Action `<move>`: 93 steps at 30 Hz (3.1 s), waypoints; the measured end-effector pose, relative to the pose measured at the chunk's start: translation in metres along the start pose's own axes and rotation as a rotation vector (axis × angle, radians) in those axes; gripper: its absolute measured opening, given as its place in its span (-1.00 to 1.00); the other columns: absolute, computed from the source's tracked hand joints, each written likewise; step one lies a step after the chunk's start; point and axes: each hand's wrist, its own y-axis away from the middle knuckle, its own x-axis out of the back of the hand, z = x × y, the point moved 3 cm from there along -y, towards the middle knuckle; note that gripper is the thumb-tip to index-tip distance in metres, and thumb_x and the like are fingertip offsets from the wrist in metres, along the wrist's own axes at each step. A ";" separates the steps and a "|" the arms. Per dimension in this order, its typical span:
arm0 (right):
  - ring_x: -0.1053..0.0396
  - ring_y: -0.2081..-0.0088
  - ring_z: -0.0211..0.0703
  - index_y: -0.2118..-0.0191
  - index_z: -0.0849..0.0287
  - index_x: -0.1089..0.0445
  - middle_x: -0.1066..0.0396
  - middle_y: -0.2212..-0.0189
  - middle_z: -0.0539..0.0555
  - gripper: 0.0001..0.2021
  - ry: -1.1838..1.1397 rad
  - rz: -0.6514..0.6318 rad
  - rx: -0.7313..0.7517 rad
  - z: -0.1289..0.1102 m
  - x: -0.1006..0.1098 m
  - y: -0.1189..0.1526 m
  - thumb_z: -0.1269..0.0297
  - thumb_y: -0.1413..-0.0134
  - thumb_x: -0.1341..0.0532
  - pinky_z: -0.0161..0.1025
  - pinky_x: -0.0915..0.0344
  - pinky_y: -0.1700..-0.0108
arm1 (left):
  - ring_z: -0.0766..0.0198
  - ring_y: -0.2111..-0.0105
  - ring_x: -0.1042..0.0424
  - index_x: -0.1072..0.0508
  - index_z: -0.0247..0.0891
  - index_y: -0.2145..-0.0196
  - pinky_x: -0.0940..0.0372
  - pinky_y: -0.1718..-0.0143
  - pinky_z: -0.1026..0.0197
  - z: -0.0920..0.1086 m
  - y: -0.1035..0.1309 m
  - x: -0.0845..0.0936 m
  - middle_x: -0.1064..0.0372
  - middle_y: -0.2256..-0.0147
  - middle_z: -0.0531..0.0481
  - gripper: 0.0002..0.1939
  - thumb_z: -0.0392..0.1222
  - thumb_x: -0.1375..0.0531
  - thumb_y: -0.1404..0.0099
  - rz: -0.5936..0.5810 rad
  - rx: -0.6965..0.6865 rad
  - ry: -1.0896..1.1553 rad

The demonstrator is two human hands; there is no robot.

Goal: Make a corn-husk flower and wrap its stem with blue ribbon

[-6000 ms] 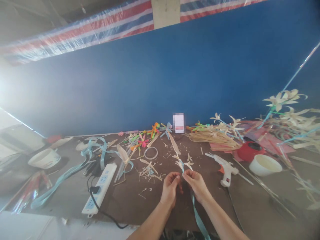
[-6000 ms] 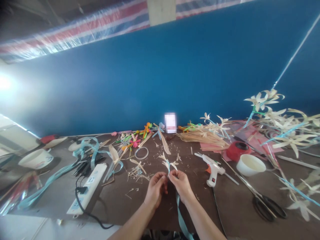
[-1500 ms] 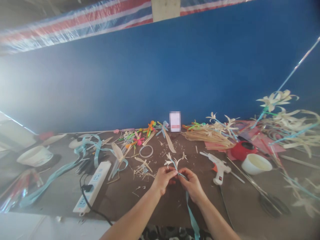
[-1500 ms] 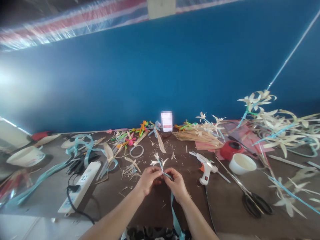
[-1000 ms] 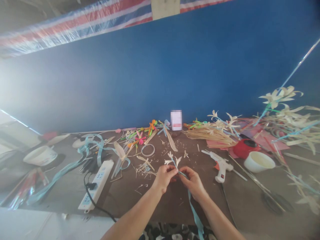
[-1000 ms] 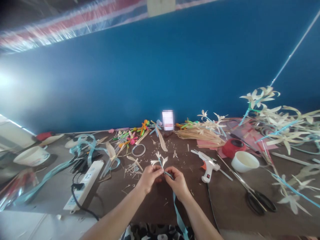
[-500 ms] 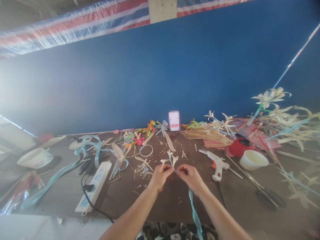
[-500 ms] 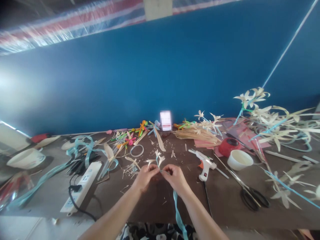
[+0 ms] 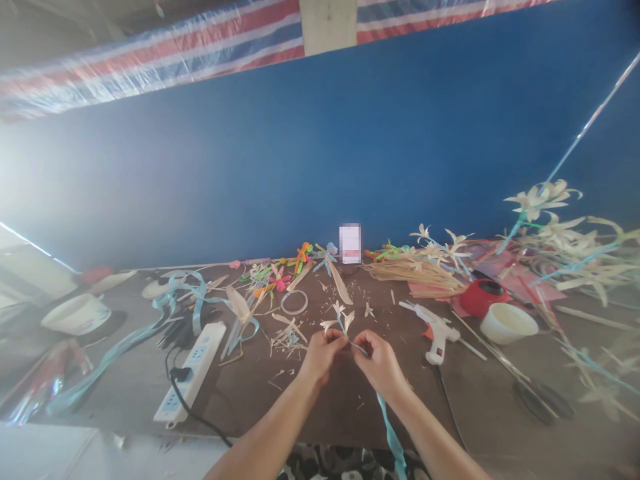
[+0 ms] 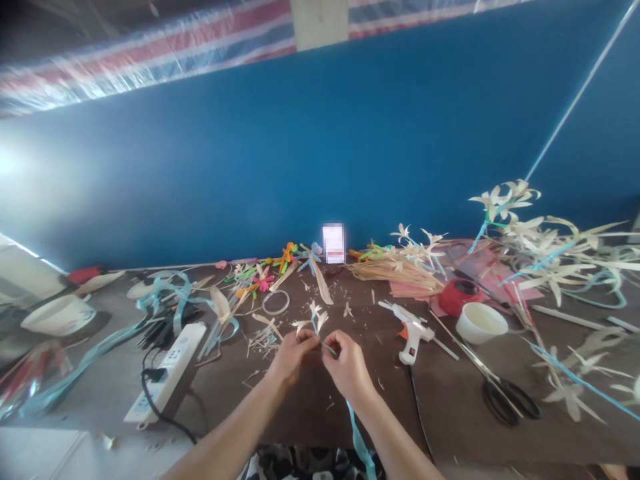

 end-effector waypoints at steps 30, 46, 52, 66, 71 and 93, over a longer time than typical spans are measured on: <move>-0.41 0.57 -0.09 -0.09 0.31 -0.05 -0.44 0.47 0.18 -0.34 0.976 -0.571 0.223 -0.013 -0.046 0.067 0.69 0.27 -0.02 -0.35 -0.22 0.61 | 0.37 0.51 -0.35 -0.32 -0.29 0.49 -0.14 0.48 0.33 0.046 -0.011 0.006 -0.32 0.56 0.07 -0.86 -0.27 -0.23 0.05 0.218 0.091 0.464; -0.36 0.47 -0.12 -0.16 0.27 0.23 -0.32 0.30 0.17 -0.41 0.598 0.050 0.027 0.021 0.058 0.022 0.27 -0.01 0.02 -0.23 -0.28 0.48 | 0.09 0.20 -0.32 -0.35 -0.27 0.50 -0.17 0.18 -0.09 0.082 0.040 0.030 -0.29 0.48 -0.03 -0.93 -0.35 -0.09 -0.10 -0.317 0.284 0.510; -0.35 0.26 0.01 -0.17 0.26 0.26 -0.21 0.09 0.28 -0.35 0.617 0.165 -0.016 0.037 0.067 0.016 0.15 0.02 0.02 -0.16 -0.30 0.42 | -0.01 0.08 -0.24 -0.38 -0.29 0.51 -0.22 0.25 -0.04 0.065 0.037 0.031 -0.35 0.28 -0.11 -0.94 -0.29 -0.13 -0.08 -0.324 0.346 0.405; -0.10 -0.03 0.05 0.43 0.04 -0.45 -0.17 -0.02 0.09 -0.75 0.257 -0.415 0.005 0.009 0.090 0.029 0.07 0.07 -0.09 -0.05 -0.03 0.00 | 0.27 0.52 -0.40 -0.40 -0.37 0.53 -0.19 0.39 0.24 0.066 0.008 0.029 -0.36 0.52 -0.06 -0.84 -0.20 -0.24 0.03 -0.342 0.243 -0.100; -0.31 0.19 -0.04 0.27 0.20 -0.39 -0.40 0.28 0.14 -0.68 -0.269 -0.286 -0.170 -0.021 0.042 0.008 0.09 0.03 -0.06 -0.18 -0.17 0.14 | 0.28 0.54 -0.37 -0.43 -0.37 0.49 -0.17 0.45 0.27 0.072 0.021 0.004 -0.36 0.55 -0.05 -0.82 -0.18 -0.25 0.06 -0.466 0.298 -0.108; -0.08 0.71 -0.45 0.51 0.17 -0.16 -0.32 0.62 -0.07 -0.82 -1.110 -0.443 -0.641 -0.016 -0.008 0.012 0.34 0.28 -0.22 -0.47 0.01 0.71 | 0.35 0.54 -0.35 -0.37 -0.40 0.46 -0.20 0.41 0.27 0.069 0.021 -0.009 -0.37 0.44 -0.07 -0.77 -0.16 -0.23 0.03 -0.527 0.194 -0.136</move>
